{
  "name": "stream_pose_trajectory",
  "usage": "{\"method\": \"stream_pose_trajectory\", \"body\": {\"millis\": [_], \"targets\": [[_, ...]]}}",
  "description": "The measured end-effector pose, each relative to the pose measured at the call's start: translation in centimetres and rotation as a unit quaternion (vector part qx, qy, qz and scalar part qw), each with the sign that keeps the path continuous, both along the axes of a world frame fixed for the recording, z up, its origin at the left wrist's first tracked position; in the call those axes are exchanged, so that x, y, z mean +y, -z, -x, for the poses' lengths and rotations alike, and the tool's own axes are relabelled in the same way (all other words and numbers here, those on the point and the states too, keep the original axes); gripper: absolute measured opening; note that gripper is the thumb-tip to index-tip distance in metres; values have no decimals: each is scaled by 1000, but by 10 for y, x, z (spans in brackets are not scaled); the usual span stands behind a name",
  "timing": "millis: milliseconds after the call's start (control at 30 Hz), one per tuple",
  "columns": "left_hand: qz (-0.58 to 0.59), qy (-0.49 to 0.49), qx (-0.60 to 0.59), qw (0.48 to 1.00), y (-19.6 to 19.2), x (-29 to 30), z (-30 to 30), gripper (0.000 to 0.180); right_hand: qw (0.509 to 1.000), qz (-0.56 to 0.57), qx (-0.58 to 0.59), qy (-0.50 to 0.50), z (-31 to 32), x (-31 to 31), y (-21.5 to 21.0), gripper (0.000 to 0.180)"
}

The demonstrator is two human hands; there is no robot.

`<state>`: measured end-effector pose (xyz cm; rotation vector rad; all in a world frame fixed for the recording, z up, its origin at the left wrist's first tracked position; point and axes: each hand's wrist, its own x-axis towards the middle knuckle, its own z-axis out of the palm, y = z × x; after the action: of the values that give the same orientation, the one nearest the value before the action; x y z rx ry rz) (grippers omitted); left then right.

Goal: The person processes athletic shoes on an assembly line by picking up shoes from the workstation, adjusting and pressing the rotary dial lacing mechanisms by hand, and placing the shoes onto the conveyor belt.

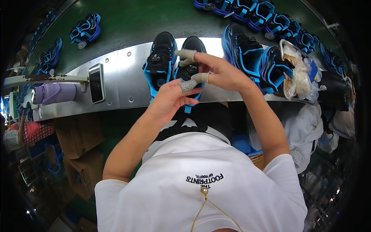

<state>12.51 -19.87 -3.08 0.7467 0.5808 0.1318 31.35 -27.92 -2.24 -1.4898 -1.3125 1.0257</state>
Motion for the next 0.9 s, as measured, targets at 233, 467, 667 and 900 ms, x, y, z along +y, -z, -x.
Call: {"method": "stream_pose_trajectory", "body": {"millis": [233,467,667,900], "targets": [[-27,-56,88,994,-6,-17,-10,27,991,-29,-116,59,10,3,4,59],[-29,-19,106,994,-4,-15,-12,30,995,-48,-68,55,19,1,12,50],[-5,-30,99,995,-7,-13,-13,31,999,27,14,-35,1,4,-2,42],[1,-50,108,993,-8,-15,-13,28,996,-24,-48,70,8,5,0,53]]}}
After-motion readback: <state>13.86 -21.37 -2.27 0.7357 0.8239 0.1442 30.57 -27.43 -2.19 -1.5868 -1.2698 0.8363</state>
